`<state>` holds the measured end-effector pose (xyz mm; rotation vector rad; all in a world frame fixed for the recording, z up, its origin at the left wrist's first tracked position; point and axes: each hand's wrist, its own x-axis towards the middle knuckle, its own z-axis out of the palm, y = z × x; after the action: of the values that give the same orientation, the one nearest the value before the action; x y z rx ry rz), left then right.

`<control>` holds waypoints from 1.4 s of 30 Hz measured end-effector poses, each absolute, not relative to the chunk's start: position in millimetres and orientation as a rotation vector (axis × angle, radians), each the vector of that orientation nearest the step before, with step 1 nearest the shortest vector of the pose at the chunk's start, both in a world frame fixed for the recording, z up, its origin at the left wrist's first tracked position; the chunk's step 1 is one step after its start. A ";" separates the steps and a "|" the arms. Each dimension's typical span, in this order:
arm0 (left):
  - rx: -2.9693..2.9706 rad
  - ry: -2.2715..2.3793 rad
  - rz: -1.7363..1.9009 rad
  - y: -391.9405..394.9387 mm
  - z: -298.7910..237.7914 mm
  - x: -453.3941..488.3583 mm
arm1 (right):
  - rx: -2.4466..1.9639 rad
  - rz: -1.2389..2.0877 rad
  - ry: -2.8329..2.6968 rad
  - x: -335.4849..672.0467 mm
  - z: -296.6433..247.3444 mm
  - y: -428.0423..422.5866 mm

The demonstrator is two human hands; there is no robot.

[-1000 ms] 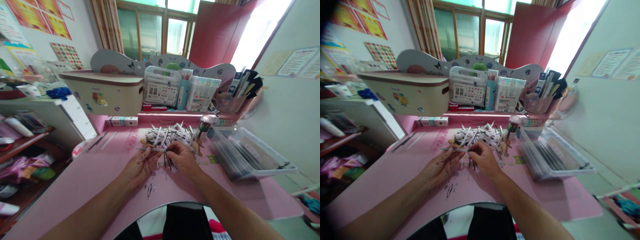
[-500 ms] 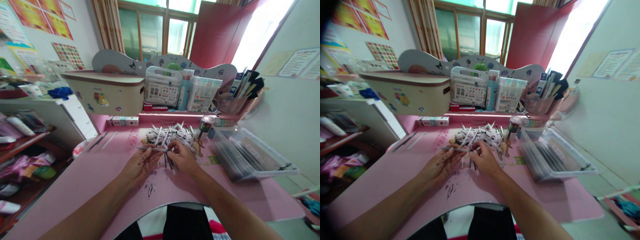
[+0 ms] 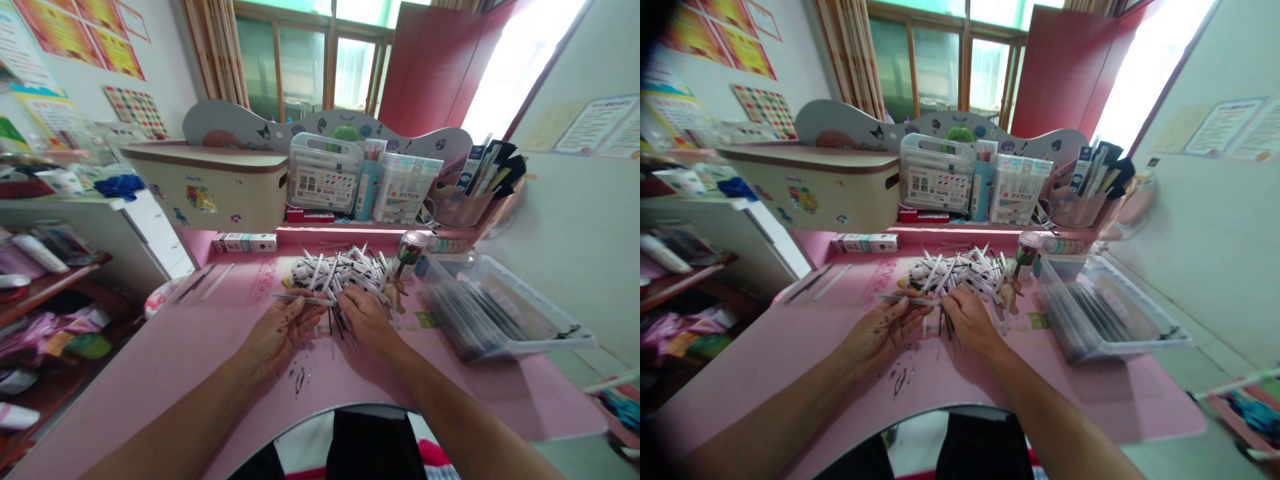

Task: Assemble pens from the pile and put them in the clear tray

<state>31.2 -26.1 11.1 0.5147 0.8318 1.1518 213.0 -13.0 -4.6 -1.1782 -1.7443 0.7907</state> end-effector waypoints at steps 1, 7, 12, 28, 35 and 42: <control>0.520 0.826 1.149 -26.1 11.0 31.1 | -1.178 0.780 -1.754 213.1 -4.9 -13.1; 0.558 0.806 1.159 -26.7 7.6 29.3 | -1.185 0.849 -1.698 212.9 -7.2 -13.9; 0.565 0.796 1.149 -27.3 8.1 30.1 | -1.215 0.880 -1.703 212.7 -7.5 -12.4; 0.657 0.715 1.105 -27.1 2.1 25.1 | -1.143 1.286 -1.509 212.3 -12.4 -10.0; 0.616 0.760 1.144 -27.7 7.0 23.7 | -1.188 0.984 -1.136 236.8 4.5 1.1; 0.604 0.787 1.167 -22.7 1.6 23.5 | -1.404 0.449 -1.608 258.4 0.7 10.3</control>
<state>23.5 -22.7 1.6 0.6038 0.7872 1.1670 258.4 10.3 0.7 -1.4040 -1.6081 0.4491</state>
